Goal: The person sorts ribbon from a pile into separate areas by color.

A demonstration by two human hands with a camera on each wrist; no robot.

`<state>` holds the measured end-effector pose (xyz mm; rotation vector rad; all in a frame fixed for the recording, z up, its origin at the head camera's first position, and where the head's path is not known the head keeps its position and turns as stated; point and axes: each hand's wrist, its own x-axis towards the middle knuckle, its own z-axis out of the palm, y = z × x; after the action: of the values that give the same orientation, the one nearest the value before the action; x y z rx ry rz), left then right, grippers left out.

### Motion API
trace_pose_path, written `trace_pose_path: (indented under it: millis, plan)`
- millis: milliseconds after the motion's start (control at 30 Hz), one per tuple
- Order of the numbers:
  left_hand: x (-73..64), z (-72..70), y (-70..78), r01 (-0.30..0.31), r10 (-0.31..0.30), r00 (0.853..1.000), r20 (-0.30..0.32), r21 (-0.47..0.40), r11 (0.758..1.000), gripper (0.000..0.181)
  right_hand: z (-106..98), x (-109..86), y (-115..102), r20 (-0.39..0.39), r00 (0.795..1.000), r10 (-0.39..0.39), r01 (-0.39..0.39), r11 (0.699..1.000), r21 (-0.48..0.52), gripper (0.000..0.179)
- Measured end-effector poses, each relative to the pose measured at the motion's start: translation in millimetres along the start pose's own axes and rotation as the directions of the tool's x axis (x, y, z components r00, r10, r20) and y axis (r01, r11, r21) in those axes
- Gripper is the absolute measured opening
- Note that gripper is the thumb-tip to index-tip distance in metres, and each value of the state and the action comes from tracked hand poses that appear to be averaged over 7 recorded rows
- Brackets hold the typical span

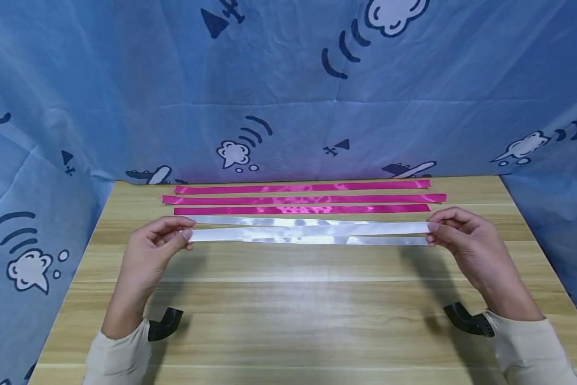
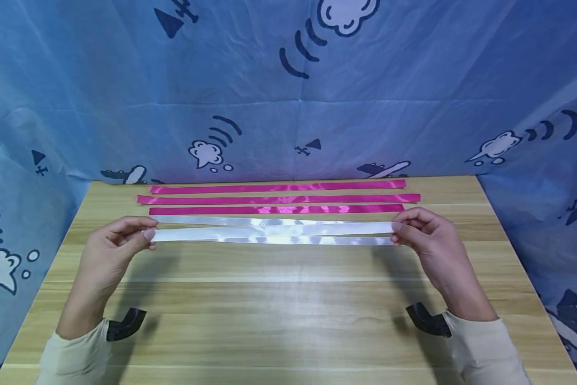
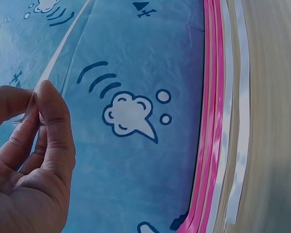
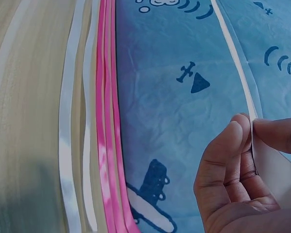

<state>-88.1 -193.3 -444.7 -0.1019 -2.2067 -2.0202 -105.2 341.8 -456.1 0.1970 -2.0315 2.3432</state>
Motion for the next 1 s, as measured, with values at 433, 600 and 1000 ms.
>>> trace_pose_path:
  millis: [433,600,1000]
  plan:
    - [-0.2,-10.7,-0.3,-0.02,0.019,0.999,-0.038,-0.03,0.999,0.013,-11,-3.4,0,-0.023,1.0,-0.014,0.016,0.999,0.049,0.013]
    - [-1.2,-15.2,0.9,-0.014,0.012,0.999,-0.051,-0.022,1.0,0.015,-14,-4.5,0,-0.038,0.999,-0.021,0.023,0.998,0.058,0.012]
    - [-1.8,-22.2,1.3,-0.016,0.015,0.997,-0.082,-0.02,1.0,0.016,-18,-8.8,-1,-0.029,0.999,-0.045,0.047,0.996,0.074,0.013]
